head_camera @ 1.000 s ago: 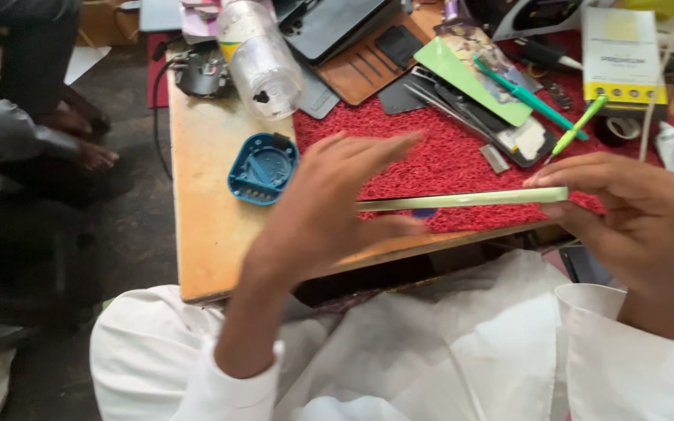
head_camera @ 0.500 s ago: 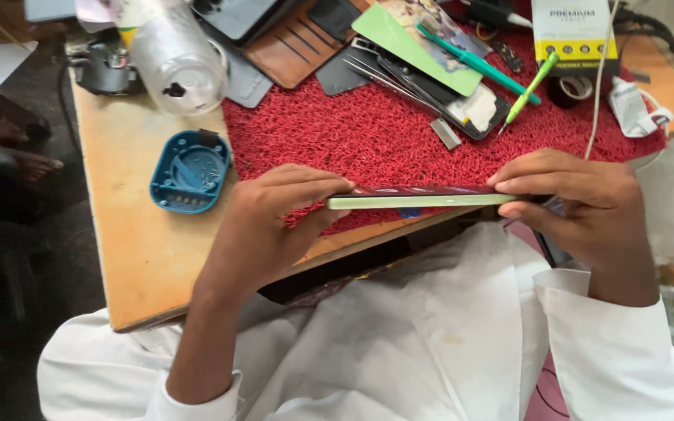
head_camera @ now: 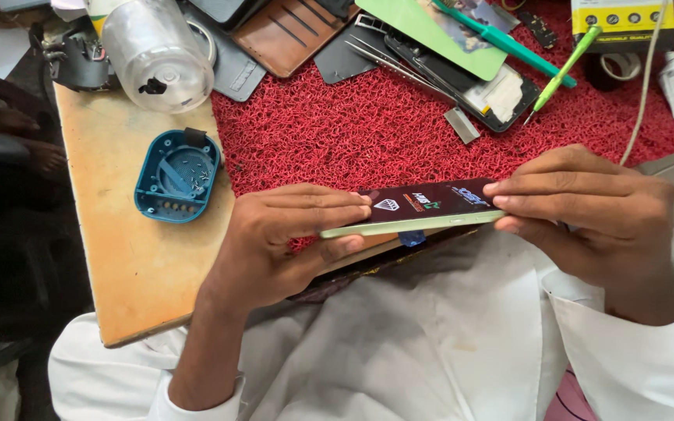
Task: The person disassembles a smartphone by removing the back cover and detaching the screen assembly. They then reassemble the device by reconnecting the screen and snapping the back cover back into place. The person uses a metal prying tool and a screwdriver to manipulate the phone's components.
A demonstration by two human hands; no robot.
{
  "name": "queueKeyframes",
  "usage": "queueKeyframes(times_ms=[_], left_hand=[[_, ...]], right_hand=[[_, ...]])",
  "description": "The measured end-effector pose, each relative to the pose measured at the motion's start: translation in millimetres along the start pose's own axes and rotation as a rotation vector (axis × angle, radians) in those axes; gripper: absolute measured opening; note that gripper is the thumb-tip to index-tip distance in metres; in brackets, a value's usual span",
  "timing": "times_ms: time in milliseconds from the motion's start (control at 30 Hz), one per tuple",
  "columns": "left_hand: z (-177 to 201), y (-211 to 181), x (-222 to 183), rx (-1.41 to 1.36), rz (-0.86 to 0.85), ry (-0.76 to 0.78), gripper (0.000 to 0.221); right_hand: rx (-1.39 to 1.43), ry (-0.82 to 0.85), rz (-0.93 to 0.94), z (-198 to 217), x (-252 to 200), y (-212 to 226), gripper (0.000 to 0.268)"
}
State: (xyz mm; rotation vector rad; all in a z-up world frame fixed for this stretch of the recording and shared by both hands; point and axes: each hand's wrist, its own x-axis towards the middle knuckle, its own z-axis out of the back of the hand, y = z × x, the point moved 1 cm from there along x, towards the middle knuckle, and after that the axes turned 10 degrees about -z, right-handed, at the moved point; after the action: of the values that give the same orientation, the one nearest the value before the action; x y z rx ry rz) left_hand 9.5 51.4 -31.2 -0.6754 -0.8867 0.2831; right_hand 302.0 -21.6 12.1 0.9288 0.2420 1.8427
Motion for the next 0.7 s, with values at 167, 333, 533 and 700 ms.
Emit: queueKeyframes(times_ms=[167,333,533,700], left_hand=[[2.6,2.8,2.5,-0.011,0.000,0.000,0.028],[1.4,2.2,1.2,-0.032,0.027,-0.017,0.028],[3.6,-1.2,2.9,-0.040,0.040,-0.060,0.026],[2.3,-2.7,4.8,0.026,0.107,-0.104,0.025]], right_hand=[[0.007,0.033,-0.002,-3.5,10.4,8.1,0.021],[-0.015,0.047,-0.038,-11.0,16.1,18.3,0.019],[0.093,0.100,-0.066,-14.2,19.5,4.9,0.026],[0.326,0.084,-0.174,5.0,-3.9,-37.5,0.031]])
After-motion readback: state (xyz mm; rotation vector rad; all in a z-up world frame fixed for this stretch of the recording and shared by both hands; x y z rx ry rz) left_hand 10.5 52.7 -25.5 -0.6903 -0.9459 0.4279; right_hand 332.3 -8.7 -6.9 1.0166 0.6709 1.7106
